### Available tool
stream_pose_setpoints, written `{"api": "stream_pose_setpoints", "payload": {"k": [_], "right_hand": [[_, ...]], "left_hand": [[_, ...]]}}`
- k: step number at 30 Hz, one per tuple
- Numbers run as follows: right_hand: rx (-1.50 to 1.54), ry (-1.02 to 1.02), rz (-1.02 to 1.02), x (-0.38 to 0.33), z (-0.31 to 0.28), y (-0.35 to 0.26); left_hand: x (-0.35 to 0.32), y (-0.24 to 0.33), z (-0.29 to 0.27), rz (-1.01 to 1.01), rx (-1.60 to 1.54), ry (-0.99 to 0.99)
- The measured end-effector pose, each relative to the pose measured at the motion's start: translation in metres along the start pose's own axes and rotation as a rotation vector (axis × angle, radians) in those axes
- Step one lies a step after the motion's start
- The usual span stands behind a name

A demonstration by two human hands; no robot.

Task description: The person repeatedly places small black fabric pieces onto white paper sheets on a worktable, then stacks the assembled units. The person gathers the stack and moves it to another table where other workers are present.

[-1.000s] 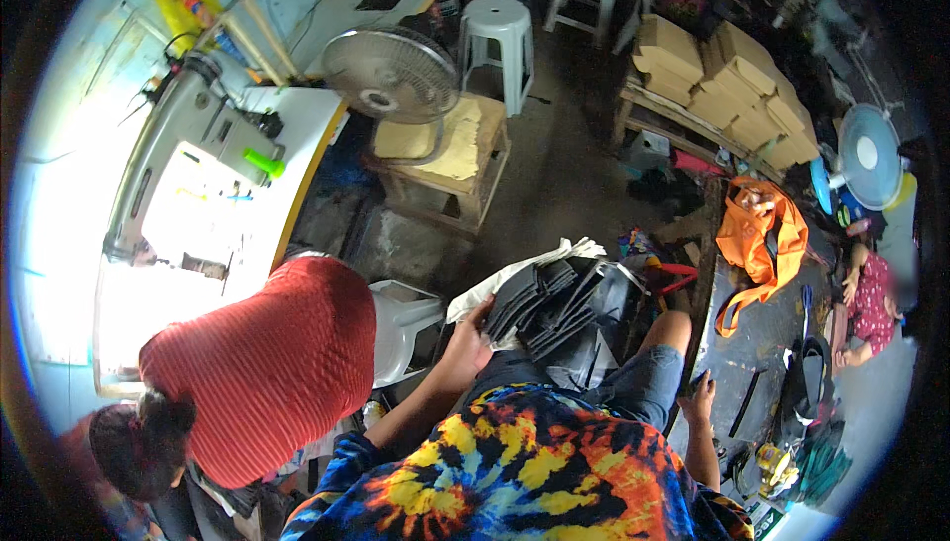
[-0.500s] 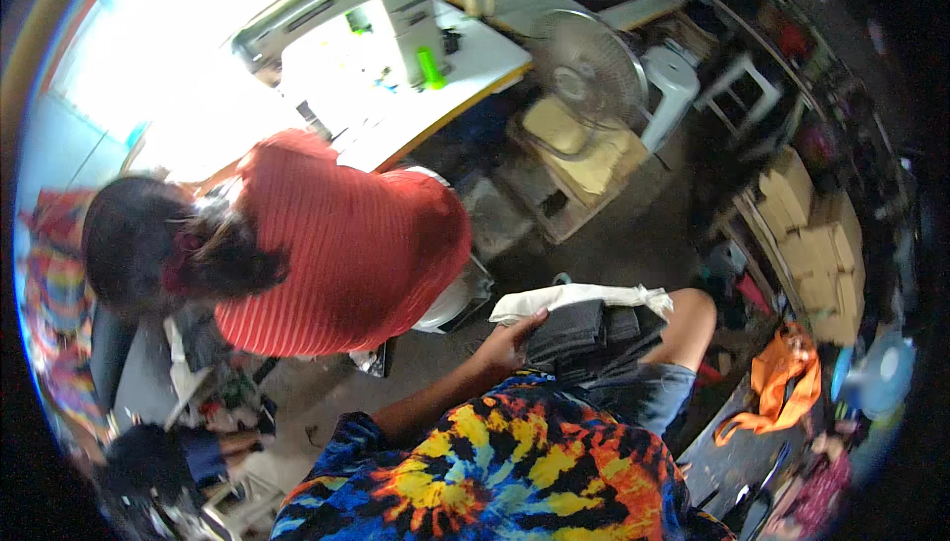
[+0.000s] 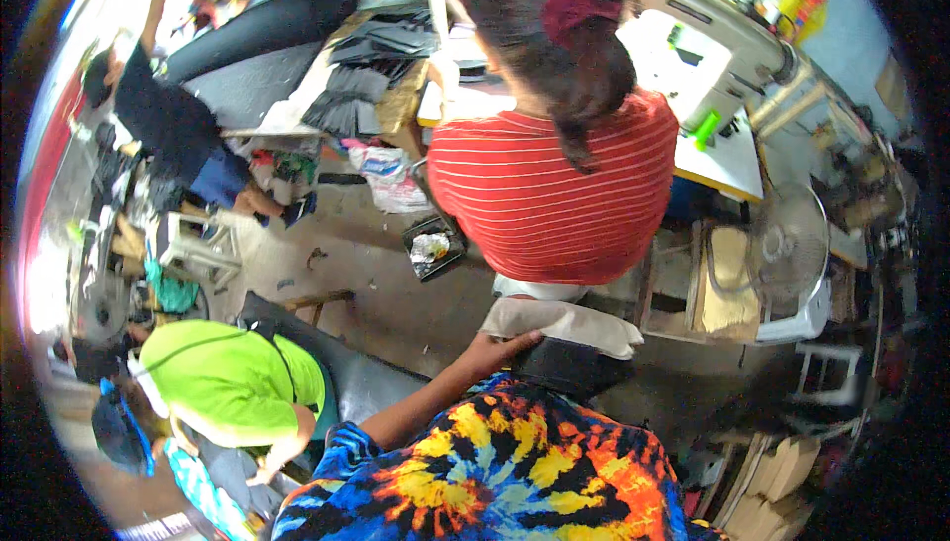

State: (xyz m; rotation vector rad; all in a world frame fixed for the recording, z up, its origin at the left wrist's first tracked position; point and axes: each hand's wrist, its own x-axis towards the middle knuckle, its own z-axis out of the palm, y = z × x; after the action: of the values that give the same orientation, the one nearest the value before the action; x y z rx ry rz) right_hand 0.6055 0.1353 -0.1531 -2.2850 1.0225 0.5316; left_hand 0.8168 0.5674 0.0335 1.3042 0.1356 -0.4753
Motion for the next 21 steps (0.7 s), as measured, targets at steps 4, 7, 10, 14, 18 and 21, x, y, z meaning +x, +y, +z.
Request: {"api": "stream_pose_setpoints", "payload": {"k": [4, 7, 10, 14, 18, 21], "right_hand": [[-0.001, -0.129, -0.165, 0.033, -0.005, -0.048], [0.008, -0.232, -0.238, 0.049, -0.003, -0.076], [-0.003, -0.352, -0.293, 0.061, 0.002, -0.099], [-0.046, -0.499, -0.342, 0.080, 0.009, -0.134], [-0.112, -0.625, -0.394, 0.090, 0.020, -0.174], [-0.143, -0.678, -0.420, 0.084, 0.040, -0.211]], "left_hand": [[-0.045, -0.023, -0.028, 0.065, -0.148, 0.293], [-0.069, -0.037, -0.055, 0.147, -0.132, 0.372], [-0.099, -0.051, -0.078, 0.006, -0.307, 0.626], [-0.119, -0.066, -0.097, -0.062, -0.442, 0.854], [-0.121, -0.082, -0.116, 0.002, -0.560, 0.981], [-0.115, -0.095, -0.146, 0.063, -0.636, 1.055]]}}
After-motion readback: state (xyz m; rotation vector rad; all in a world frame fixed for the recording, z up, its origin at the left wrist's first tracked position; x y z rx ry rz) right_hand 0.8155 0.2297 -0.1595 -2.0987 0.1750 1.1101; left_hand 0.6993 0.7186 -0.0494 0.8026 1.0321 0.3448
